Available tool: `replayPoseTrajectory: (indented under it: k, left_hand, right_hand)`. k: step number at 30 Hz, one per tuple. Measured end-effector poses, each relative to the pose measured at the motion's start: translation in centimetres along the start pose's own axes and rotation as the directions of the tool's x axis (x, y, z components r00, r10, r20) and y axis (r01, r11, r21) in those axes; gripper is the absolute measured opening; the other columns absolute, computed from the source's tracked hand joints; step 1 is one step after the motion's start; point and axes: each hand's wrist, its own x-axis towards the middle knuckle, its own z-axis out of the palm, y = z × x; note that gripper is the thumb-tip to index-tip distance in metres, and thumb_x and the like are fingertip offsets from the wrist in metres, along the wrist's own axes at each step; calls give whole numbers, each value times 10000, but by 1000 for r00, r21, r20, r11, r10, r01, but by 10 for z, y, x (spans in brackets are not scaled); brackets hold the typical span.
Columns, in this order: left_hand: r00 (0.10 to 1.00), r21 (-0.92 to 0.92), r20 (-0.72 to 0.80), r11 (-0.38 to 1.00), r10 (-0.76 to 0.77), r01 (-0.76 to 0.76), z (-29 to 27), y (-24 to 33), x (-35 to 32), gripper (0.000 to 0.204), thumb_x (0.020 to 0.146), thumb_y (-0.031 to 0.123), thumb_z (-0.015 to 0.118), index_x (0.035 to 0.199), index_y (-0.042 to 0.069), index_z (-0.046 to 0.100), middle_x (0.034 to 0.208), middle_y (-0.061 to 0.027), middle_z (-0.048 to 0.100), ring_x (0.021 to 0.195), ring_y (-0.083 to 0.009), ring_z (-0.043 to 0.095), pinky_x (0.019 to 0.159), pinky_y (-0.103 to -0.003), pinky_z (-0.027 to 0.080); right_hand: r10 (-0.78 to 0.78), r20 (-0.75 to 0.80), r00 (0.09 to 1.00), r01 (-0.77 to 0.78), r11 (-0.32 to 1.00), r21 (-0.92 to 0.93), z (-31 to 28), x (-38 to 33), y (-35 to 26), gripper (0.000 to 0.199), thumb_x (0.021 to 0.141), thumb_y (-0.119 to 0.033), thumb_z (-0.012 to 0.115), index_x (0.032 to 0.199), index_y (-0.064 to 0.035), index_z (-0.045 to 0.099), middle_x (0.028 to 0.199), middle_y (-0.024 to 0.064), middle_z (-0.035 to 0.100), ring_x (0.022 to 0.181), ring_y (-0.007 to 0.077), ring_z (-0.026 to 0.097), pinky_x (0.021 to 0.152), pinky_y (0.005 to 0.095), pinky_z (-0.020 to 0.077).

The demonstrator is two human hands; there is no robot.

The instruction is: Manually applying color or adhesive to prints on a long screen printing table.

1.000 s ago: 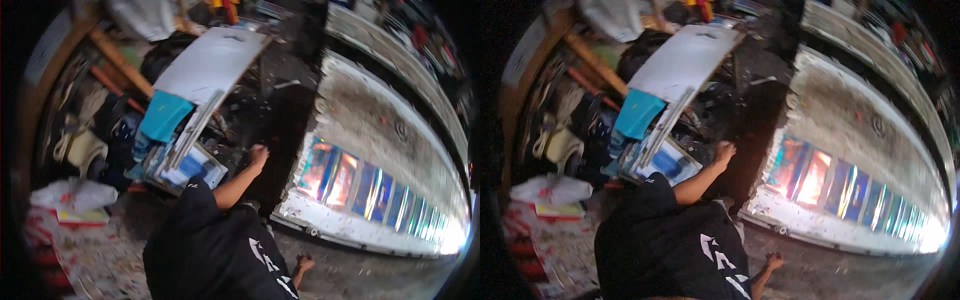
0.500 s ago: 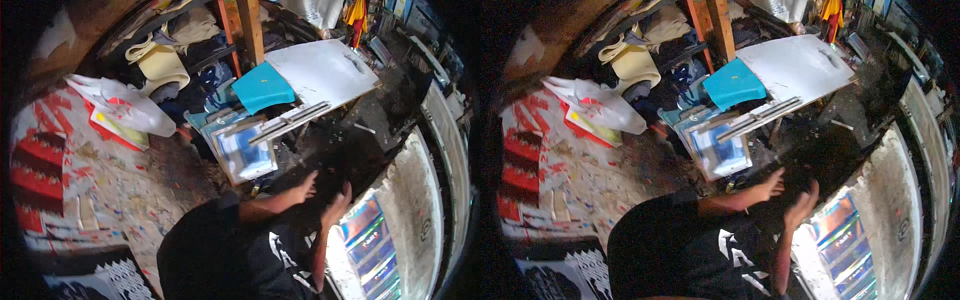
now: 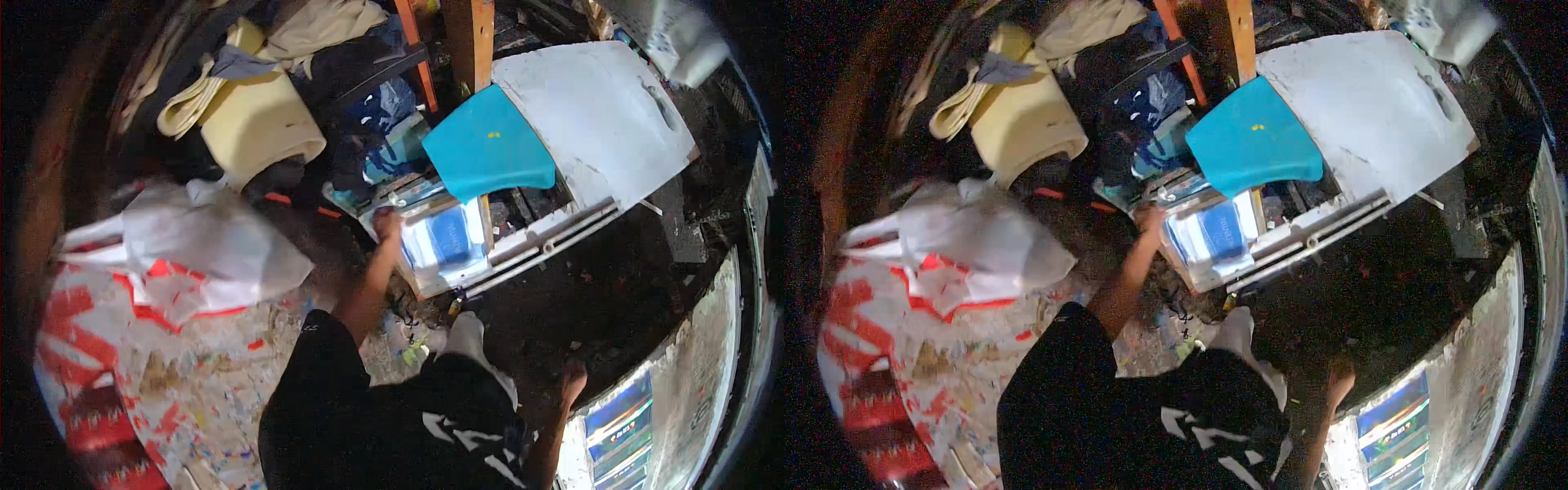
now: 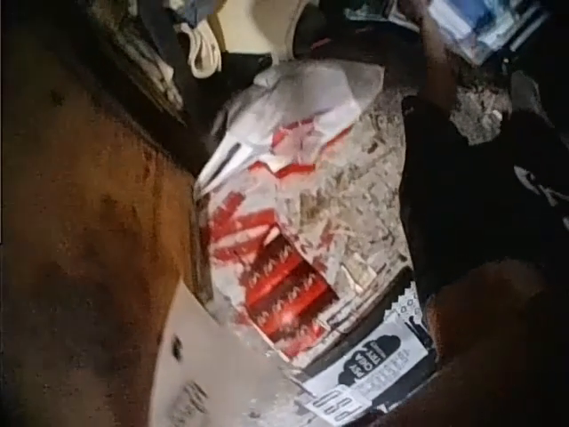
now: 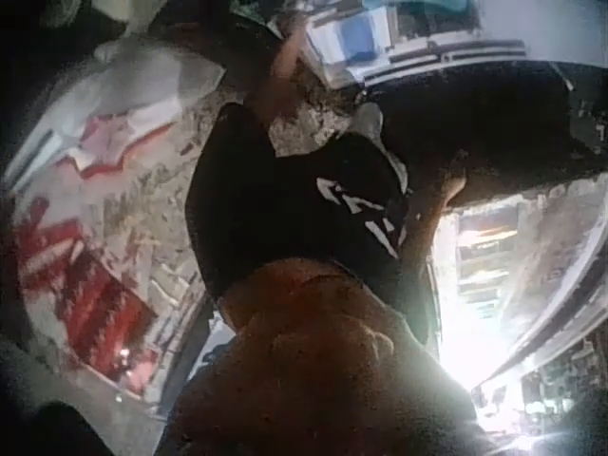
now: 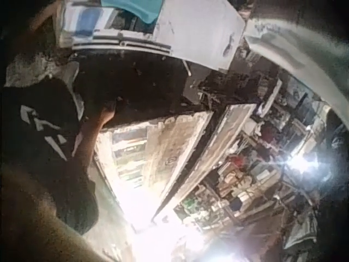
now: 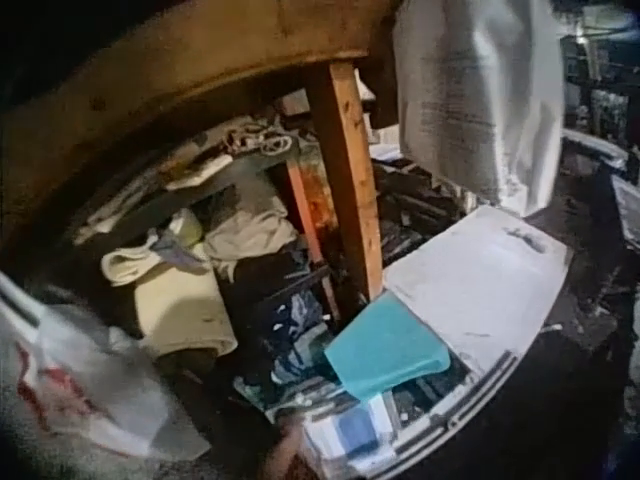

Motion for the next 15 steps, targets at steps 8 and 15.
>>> replayPoseTrajectory:
  k: [8, 15]
  left_hand:
    - [901, 758, 152, 537, 407, -371, 38, 114, 175, 286, 870, 121, 675, 1151, 69, 690, 1174, -147, 640, 1150, -386, 595, 966, -498, 503]
    - [772, 853, 373, 138, 515, -503, -31, 71, 327, 308, 1015, 263, 579, 1249, 112, 711, 1362, -133, 615, 1280, -382, 548, 1072, -491, 452]
  right_hand:
    - [397, 294, 869, -252, 868, -427, -37, -84, 74, 335, 925, -322, 591, 1018, -24, 715, 933, 189, 717, 877, 324, 704, 772, 462, 535]
    - [23, 327, 945, 84, 947, -309, -17, -74, 71, 331, 931, -239, 563, 1150, -24, 689, 1094, 164, 718, 969, 280, 654, 860, 395, 519]
